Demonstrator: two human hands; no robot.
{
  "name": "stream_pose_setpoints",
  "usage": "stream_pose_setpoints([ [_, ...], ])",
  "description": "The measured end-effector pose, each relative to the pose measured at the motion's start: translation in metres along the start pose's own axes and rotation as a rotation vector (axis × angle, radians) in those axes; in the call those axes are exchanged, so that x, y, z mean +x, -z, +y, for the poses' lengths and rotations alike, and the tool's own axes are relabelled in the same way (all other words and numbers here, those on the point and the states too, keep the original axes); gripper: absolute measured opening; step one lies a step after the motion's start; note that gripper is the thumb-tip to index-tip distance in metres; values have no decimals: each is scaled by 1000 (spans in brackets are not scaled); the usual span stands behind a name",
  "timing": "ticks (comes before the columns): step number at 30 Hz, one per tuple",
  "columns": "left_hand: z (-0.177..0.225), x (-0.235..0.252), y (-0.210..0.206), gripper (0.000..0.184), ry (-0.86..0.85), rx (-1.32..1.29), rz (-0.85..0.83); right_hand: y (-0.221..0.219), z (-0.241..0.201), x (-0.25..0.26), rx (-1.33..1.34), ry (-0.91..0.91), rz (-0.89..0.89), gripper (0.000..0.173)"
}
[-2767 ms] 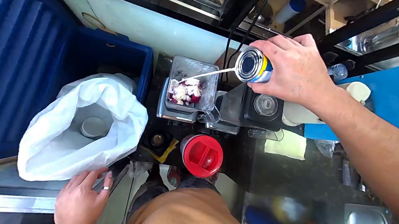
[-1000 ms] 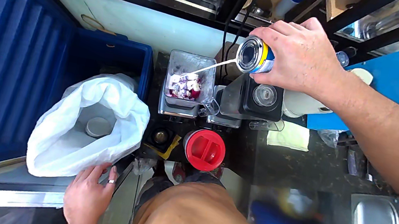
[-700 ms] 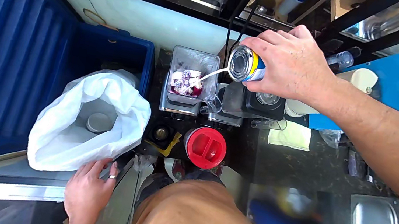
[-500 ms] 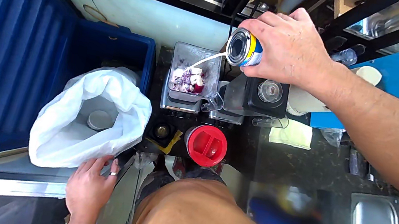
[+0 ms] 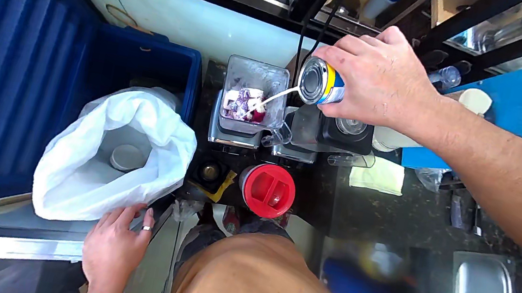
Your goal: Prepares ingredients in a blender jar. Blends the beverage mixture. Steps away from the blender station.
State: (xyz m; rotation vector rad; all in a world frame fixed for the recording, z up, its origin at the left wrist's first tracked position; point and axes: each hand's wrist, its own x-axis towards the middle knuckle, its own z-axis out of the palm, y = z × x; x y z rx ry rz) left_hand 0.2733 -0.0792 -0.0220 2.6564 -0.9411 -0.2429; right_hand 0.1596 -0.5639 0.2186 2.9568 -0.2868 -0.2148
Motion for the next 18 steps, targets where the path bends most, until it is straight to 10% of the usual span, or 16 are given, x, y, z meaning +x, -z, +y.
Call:
stream_pose_setpoints([
  [18,1,0,0,48,4,13,4,2,16,7,-36,-30,28,75],
])
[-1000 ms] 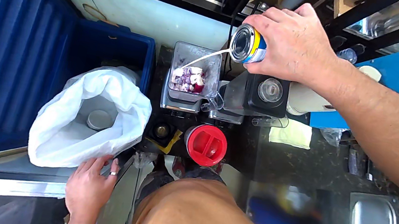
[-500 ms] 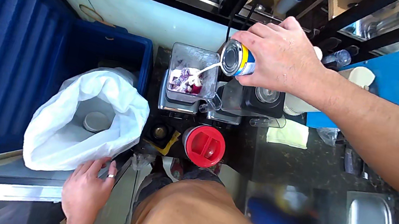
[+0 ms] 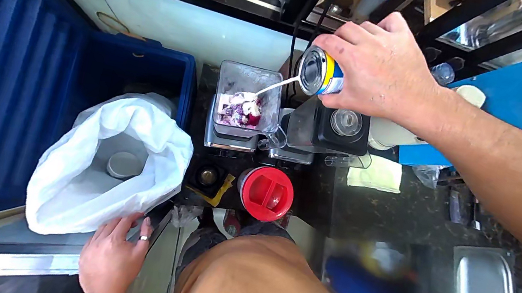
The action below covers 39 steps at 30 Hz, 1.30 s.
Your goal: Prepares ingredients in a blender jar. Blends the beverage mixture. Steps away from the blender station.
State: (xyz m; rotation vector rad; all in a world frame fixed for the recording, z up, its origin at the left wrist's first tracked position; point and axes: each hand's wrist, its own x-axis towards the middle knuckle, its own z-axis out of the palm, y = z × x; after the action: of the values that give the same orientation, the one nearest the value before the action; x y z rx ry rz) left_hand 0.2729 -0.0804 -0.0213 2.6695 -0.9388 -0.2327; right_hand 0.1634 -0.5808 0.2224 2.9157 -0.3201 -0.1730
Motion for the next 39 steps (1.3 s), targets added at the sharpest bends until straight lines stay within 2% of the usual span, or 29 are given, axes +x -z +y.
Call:
stream_pose_setpoints([
  [4,0,0,0,48,-5,0,7,0,-13,-7,9,58,11,73],
  [9,0,-1,1,47,-3,0,-7,-5,-22,10,50,64,34,71],
  [15,-1,0,1,47,11,12,-5,-8,-12,24,34,14,61,74],
  [30,3,-1,1,46,22,25,-8,-18,1,5,89,-34,28,78],
  [33,5,0,3,46,15,22,-7,-24,2,0,242,-111,35,82],
  [36,5,-2,3,46,16,22,-2,-29,6,-12,611,-263,75,84],
  [39,6,-3,1,47,16,29,-2,-32,12,-37,937,-376,210,83],
])
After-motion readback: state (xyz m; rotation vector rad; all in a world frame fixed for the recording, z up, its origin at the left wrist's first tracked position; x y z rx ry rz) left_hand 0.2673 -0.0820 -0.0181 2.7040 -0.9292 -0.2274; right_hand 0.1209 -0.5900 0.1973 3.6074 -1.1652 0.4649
